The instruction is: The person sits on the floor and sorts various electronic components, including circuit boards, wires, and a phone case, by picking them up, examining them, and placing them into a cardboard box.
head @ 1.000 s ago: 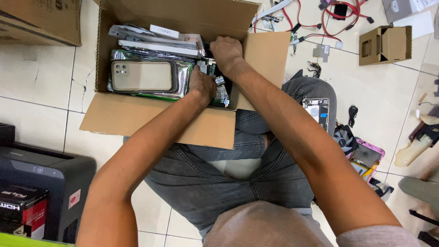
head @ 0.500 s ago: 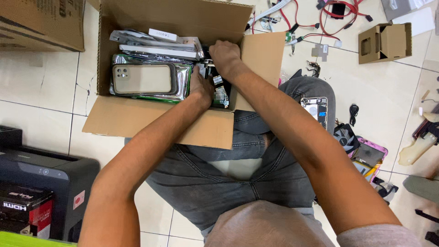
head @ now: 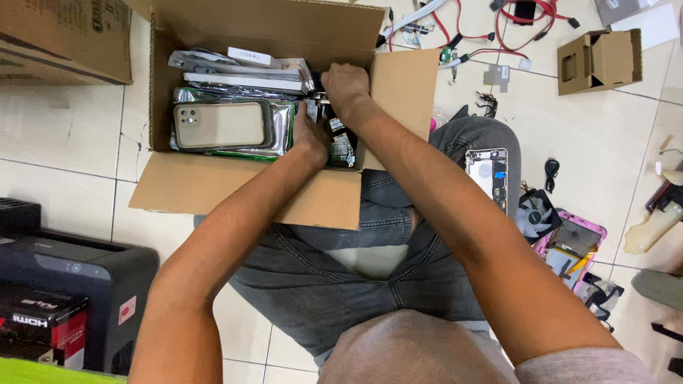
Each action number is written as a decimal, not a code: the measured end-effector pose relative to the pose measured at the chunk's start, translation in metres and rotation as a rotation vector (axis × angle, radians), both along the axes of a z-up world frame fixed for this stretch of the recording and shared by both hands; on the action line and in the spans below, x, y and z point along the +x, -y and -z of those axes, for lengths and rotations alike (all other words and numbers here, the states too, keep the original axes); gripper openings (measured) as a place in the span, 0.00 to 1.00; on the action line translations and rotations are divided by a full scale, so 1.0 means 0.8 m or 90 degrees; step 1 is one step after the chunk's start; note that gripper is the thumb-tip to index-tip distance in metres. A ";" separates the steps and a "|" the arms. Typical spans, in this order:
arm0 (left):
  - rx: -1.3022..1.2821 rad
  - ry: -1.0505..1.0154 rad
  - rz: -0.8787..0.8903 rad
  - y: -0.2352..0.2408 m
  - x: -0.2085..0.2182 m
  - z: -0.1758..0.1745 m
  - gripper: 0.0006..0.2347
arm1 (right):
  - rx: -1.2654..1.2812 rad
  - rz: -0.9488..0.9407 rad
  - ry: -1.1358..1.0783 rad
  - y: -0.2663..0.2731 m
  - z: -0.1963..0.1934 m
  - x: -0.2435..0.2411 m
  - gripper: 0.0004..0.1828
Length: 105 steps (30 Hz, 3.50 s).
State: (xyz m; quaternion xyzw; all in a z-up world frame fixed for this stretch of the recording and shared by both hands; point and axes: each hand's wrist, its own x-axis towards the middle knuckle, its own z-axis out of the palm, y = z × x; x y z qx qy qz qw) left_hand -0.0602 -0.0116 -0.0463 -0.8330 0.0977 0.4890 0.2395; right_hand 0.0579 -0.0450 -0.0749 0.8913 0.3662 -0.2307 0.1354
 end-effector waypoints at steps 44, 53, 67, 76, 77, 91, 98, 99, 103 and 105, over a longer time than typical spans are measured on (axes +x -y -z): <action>-0.650 0.769 -0.338 0.141 -0.098 -0.273 0.09 | 0.791 0.088 0.180 0.260 -0.327 -0.183 0.11; -0.954 0.729 -0.459 0.273 -0.030 -0.200 0.14 | 0.750 0.350 0.134 0.406 -0.281 -0.141 0.11; -0.673 0.762 -0.490 0.255 0.226 0.037 0.19 | 0.611 0.273 -0.141 0.395 -0.041 0.142 0.21; -0.619 0.730 -0.424 0.234 0.244 0.065 0.13 | 0.595 0.128 -0.016 0.389 0.029 0.191 0.06; -0.608 0.742 -0.375 0.232 0.245 0.065 0.14 | 0.618 0.126 -0.020 0.390 0.026 0.191 0.06; -0.575 0.954 -0.218 0.250 0.253 0.001 0.21 | 0.671 0.218 0.061 0.438 -0.046 0.199 0.11; -0.637 0.900 -0.318 0.242 0.240 0.021 0.23 | 0.680 0.314 0.119 0.431 -0.050 0.213 0.17; -0.662 0.853 -0.347 0.240 0.240 0.032 0.25 | 0.669 0.322 0.118 0.424 -0.057 0.209 0.21; -0.679 0.815 -0.362 0.243 0.241 0.028 0.21 | 0.674 0.230 0.129 0.418 -0.035 0.201 0.15; -0.696 0.825 -0.350 0.246 0.247 0.032 0.21 | 0.669 0.216 0.134 0.407 -0.032 0.211 0.12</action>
